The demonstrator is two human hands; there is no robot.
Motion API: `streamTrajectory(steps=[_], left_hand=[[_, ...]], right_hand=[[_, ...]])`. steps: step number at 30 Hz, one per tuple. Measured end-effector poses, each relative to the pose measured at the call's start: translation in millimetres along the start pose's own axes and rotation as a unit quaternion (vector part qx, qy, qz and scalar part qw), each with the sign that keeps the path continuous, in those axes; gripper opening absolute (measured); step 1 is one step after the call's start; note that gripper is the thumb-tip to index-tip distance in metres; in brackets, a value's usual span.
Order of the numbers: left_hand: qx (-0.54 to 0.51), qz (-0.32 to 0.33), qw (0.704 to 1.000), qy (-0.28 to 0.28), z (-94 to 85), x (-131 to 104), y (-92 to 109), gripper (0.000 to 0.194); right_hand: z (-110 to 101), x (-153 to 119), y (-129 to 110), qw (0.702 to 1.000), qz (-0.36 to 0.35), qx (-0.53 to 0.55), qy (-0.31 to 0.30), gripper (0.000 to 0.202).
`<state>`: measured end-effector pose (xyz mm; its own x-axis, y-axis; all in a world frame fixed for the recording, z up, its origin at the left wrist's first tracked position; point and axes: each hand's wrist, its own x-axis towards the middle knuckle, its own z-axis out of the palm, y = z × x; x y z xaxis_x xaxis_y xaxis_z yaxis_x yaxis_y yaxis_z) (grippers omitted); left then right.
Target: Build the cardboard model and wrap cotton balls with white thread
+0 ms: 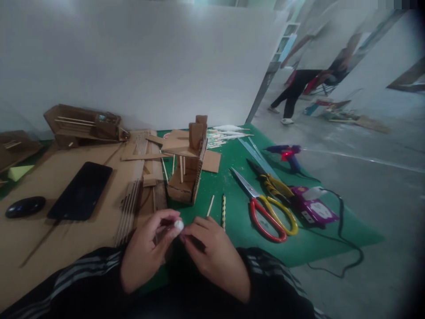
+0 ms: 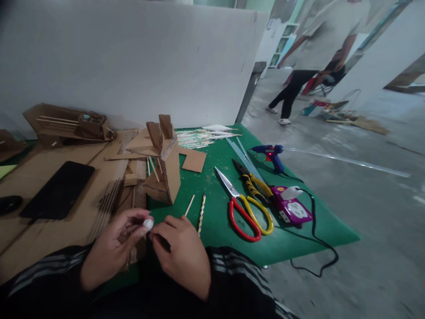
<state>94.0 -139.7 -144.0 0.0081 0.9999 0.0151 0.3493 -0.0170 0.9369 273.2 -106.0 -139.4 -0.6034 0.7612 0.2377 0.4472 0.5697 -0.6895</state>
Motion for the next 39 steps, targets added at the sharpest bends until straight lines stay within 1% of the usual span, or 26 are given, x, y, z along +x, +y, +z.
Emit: streamTrajectory(steps=[3, 6, 10, 15, 17, 20, 22, 24, 26, 29, 31, 39], left_hand=[[-0.026, -0.002, 1.000, 0.004, 1.6, 0, -1, 0.019], [-0.019, 0.008, 0.999, -0.025, 0.8, 1, 0, 0.014], [0.023, 0.030, 0.998, -0.054, -2.6, 3, 0, 0.016], [0.089, 0.073, 0.992, -0.057, -5.0, 4, 2, 0.016], [0.076, 0.054, 0.993, -0.068, -3.9, 3, 2, 0.016], [0.018, 0.013, 0.996, -0.087, -1.3, 0, 0, 0.017], [-0.005, 0.005, 0.996, -0.092, -0.5, -2, -1, 0.018], [0.006, 0.007, 0.995, -0.095, -1.0, -3, -2, 0.018], [0.037, 0.024, 0.994, -0.097, -2.7, -3, -1, 0.017], [0.068, 0.087, 0.988, -0.104, -5.2, -1, 3, 0.014], [0.070, 0.122, 0.984, -0.109, -5.8, 1, 5, 0.017], [0.071, 0.127, 0.987, -0.071, -4.8, 4, 1, 0.016]], right_hand=[[-4, -1, -4, 1.000, -0.011, -0.005, -0.014, 0.012], [-9, -2, -8, 1.000, -0.017, -0.008, -0.018, 0.011], [-15, -2, -10, 0.999, -0.030, -0.010, -0.012, 0.012], [-18, -3, -10, 0.999, -0.047, -0.023, -0.003, 0.015], [-18, -2, -8, 0.998, -0.050, -0.030, 0.010, 0.016], [-16, -2, -4, 0.998, -0.050, -0.034, 0.029, 0.017], [-14, -1, -1, 0.998, -0.050, -0.029, 0.038, 0.017], [-11, 1, 2, 0.997, -0.043, -0.023, 0.056, 0.014], [-9, 3, 5, 0.996, -0.032, -0.018, 0.077, 0.012], [-6, 4, 8, 0.996, -0.015, -0.001, 0.091, 0.014], [-5, 5, 8, 0.996, -0.007, 0.014, 0.092, 0.016], [-2, 5, 7, 0.995, 0.008, 0.021, 0.102, 0.015]])
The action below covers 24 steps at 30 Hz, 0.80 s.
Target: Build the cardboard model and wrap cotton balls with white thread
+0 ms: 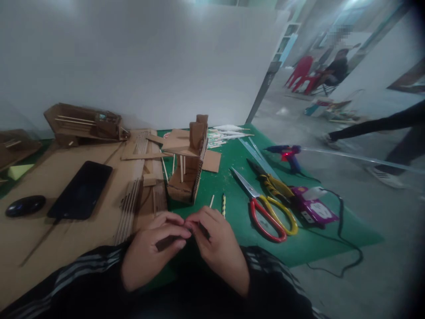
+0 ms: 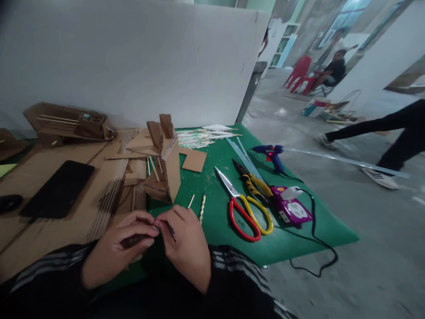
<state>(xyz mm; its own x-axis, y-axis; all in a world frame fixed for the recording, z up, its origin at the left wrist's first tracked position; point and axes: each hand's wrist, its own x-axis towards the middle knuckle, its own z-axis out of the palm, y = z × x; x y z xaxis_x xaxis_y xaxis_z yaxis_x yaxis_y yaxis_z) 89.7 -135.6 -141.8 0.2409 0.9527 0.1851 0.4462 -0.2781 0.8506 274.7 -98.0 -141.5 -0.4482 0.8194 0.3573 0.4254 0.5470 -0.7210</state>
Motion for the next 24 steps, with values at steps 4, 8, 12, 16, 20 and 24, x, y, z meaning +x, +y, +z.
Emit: streamTrajectory(steps=[4, 8, 12, 16, 20, 24], left_hand=[[-0.014, -0.014, 1.000, 0.009, -0.4, 0, 1, 0.016], [-0.040, -0.037, 0.998, 0.007, 0.1, -2, 1, 0.013], [-0.091, -0.074, 0.993, 0.015, 0.6, -4, -1, 0.018], [-0.011, -0.028, 0.999, 0.038, -0.3, -3, 0, 0.015], [0.027, -0.021, 0.997, 0.065, 0.3, -4, 0, 0.015], [0.007, -0.026, 0.997, 0.077, 3.2, -6, -4, 0.016]], right_hand=[[2, 0, 1, 1.000, 0.002, 0.005, -0.001, 0.015], [3, 0, 2, 1.000, 0.009, 0.016, -0.002, 0.015], [3, 1, 1, 0.999, 0.021, 0.036, -0.010, 0.013], [5, 1, 2, 0.999, 0.020, 0.048, -0.016, 0.014], [8, 1, 2, 0.997, 0.023, 0.068, -0.022, 0.015], [11, 0, 2, 0.996, 0.037, 0.076, -0.031, 0.014]])
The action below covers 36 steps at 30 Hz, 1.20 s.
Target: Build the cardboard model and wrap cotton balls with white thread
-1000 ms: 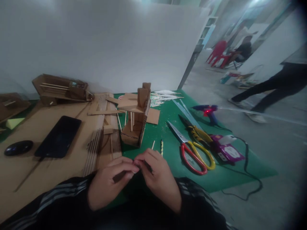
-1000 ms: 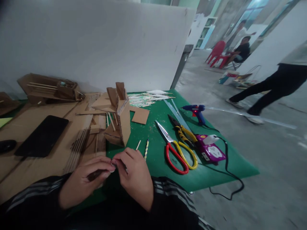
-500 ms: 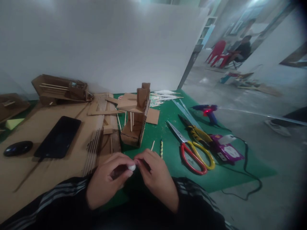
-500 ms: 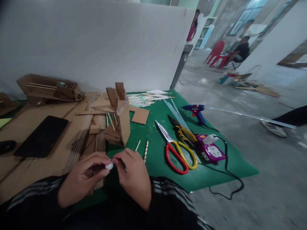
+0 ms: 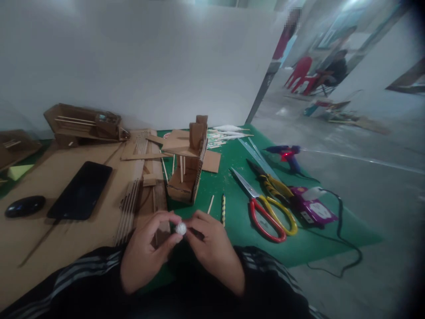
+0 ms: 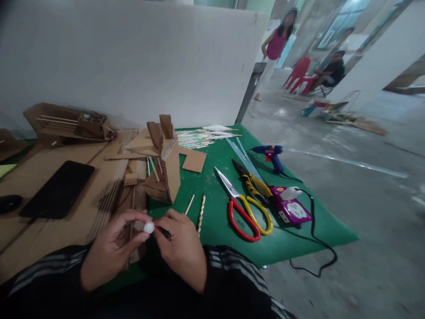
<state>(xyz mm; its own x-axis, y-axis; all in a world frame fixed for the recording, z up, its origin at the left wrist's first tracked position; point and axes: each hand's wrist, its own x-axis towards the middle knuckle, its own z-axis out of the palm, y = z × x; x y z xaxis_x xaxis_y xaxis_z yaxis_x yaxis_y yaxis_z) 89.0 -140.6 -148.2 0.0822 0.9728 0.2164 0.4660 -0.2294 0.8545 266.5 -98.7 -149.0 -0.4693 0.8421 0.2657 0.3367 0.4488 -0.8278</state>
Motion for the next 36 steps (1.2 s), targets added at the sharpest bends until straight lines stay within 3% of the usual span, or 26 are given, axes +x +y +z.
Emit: streamTrajectory(steps=[7, 15, 22, 28, 36], left_hand=[[-0.057, -0.012, 0.998, 0.012, 2.3, 3, -3, 0.013], [-0.013, 0.024, 1.000, -0.008, -7.0, 10, 1, 0.013], [-0.011, -0.024, 0.999, -0.042, -5.3, 8, 4, 0.011], [-0.116, -0.118, 0.985, -0.056, -0.7, 2, 3, 0.027], [-0.068, -0.078, 0.991, -0.079, -4.0, -1, 0, 0.027]], right_hand=[[-2, -6, -5, 0.997, -0.023, -0.060, -0.051, 0.012], [-18, -11, -18, 0.990, -0.055, -0.086, -0.093, 0.013], [-20, -11, -18, 0.991, -0.079, -0.092, -0.062, 0.017], [-19, -9, -16, 0.986, -0.098, -0.126, -0.041, 0.018], [-17, -3, -5, 0.988, -0.103, -0.116, 0.003, 0.016]])
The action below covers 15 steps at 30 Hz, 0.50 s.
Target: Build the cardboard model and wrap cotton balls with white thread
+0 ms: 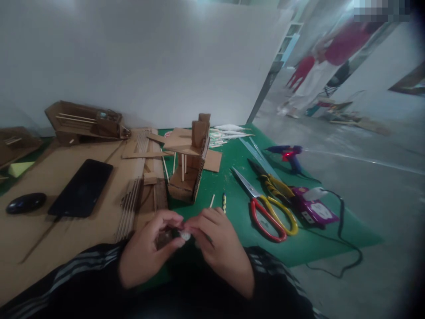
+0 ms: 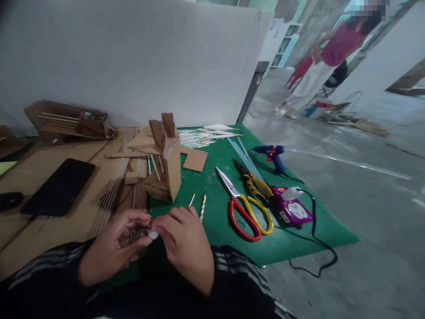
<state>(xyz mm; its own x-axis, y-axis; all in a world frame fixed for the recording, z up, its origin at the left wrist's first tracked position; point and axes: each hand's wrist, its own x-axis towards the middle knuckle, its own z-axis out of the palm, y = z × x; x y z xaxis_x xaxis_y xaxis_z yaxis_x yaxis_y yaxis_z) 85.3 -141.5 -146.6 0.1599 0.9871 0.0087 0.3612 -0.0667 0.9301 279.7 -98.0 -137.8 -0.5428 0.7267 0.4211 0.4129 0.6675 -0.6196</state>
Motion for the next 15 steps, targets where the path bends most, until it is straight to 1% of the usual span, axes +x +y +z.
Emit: streamTrajectory(steps=[4, 8, 15], left_hand=[[0.048, 0.055, 0.997, -0.016, -3.3, 2, 5, 0.019], [0.073, 0.112, 0.991, -0.005, -7.0, 6, 11, 0.021], [0.078, 0.124, 0.989, 0.021, -5.9, 7, 10, 0.020]], right_hand=[[3, 2, 2, 1.000, 0.007, 0.005, 0.019, 0.014], [3, 4, 1, 0.999, 0.024, 0.021, 0.035, 0.015], [4, 3, 0, 0.998, 0.045, 0.015, 0.035, 0.015]])
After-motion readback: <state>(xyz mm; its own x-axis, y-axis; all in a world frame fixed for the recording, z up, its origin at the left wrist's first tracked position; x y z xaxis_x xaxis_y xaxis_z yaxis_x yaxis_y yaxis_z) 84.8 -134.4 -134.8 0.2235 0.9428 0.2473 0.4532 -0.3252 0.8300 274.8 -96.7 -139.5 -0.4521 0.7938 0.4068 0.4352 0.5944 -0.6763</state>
